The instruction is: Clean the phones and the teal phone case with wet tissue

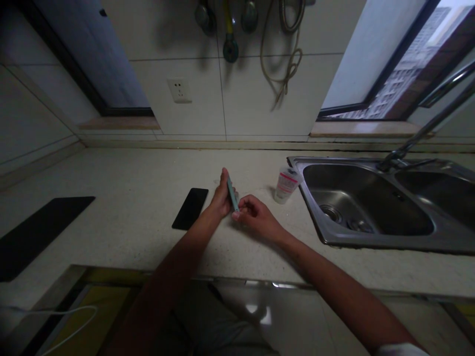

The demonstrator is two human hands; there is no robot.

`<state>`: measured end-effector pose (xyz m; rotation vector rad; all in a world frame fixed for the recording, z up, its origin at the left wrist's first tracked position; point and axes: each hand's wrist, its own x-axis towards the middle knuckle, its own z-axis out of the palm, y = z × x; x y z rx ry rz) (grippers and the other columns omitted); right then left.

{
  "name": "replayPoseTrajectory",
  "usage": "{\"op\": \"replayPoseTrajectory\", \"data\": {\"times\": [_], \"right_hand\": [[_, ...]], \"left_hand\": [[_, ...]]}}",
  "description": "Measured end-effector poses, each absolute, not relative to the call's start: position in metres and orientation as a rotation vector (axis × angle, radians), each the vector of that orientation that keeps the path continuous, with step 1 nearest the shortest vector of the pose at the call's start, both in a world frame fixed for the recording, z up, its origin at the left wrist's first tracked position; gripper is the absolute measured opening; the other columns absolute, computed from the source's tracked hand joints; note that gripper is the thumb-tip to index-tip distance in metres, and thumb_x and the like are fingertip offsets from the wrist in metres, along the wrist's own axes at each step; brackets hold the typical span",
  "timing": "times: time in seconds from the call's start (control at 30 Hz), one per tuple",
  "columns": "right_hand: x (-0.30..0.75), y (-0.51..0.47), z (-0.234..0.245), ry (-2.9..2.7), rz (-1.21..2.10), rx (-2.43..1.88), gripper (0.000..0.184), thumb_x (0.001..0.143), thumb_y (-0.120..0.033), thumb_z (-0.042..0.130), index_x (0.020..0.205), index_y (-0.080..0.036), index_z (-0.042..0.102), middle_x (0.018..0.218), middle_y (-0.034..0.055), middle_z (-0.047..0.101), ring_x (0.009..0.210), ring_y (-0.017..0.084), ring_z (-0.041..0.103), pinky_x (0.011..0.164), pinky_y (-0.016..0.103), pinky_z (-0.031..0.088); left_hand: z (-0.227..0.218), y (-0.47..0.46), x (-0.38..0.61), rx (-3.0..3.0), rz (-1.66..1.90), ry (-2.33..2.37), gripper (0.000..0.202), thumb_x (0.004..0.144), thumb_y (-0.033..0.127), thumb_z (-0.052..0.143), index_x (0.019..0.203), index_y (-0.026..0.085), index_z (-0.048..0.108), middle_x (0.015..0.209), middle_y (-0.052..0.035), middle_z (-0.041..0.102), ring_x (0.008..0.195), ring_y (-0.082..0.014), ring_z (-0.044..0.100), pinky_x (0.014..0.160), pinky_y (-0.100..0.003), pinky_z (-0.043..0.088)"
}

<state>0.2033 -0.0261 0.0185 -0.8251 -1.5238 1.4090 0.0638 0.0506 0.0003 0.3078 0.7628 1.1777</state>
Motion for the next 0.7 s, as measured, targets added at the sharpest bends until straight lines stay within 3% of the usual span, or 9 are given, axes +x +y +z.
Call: {"op": "replayPoseTrajectory", "data": {"times": [0.13,0.27,0.37,0.47,0.7], "right_hand": [[0.204,-0.025,0.019,-1.339,1.47,-0.779,0.036,0.072,-0.047,0.084,0.079,-0.022,0.06,0.068,-0.0048,0.055,0.059,0.01,0.048,0.057,0.024,0.041],[0.208,-0.026,0.025,-1.121,1.592,-0.708,0.037,0.069,-0.048,0.087,0.081,-0.022,0.064,0.072,-0.0032,0.06,0.063,0.011,0.054,0.063,0.025,0.049],[0.208,-0.029,0.029,-1.055,1.689,-0.629,0.036,0.069,-0.047,0.088,0.083,-0.022,0.066,0.077,-0.0017,0.063,0.067,0.012,0.057,0.065,0.025,0.052],[0.205,-0.031,0.029,-1.023,1.787,-0.573,0.035,0.068,-0.044,0.089,0.088,-0.022,0.07,0.082,0.0004,0.066,0.07,0.014,0.059,0.067,0.027,0.054],[0.206,-0.017,0.016,-0.813,1.66,-0.589,0.028,0.063,-0.033,0.092,0.073,-0.021,0.068,0.077,-0.0009,0.064,0.07,0.012,0.057,0.066,0.023,0.056]], "left_hand": [[0.01,0.049,0.061,0.353,1.224,0.736,0.044,0.084,0.058,0.068,0.079,0.015,0.06,0.053,0.0034,0.05,0.043,-0.009,0.046,0.046,-0.023,0.04],[0.022,0.041,0.061,0.339,1.225,0.546,0.021,0.093,0.034,0.061,0.086,0.015,0.067,0.068,-0.0022,0.067,0.061,-0.0139,0.065,0.068,-0.026,0.054],[0.026,0.031,0.064,0.358,1.186,0.386,0.028,0.095,0.036,0.054,0.099,0.014,0.07,0.096,-0.0107,0.075,0.094,-0.0224,0.072,0.088,-0.037,0.055],[0.028,0.026,0.066,0.374,1.174,0.281,0.036,0.097,0.039,0.046,0.111,0.016,0.069,0.114,-0.0136,0.073,0.12,-0.0282,0.064,0.103,-0.047,0.048],[0.031,0.033,0.056,0.366,1.306,0.222,0.04,0.101,0.039,0.035,0.111,0.02,0.069,0.108,-0.0092,0.074,0.126,-0.0255,0.06,0.112,-0.051,0.039]]}}
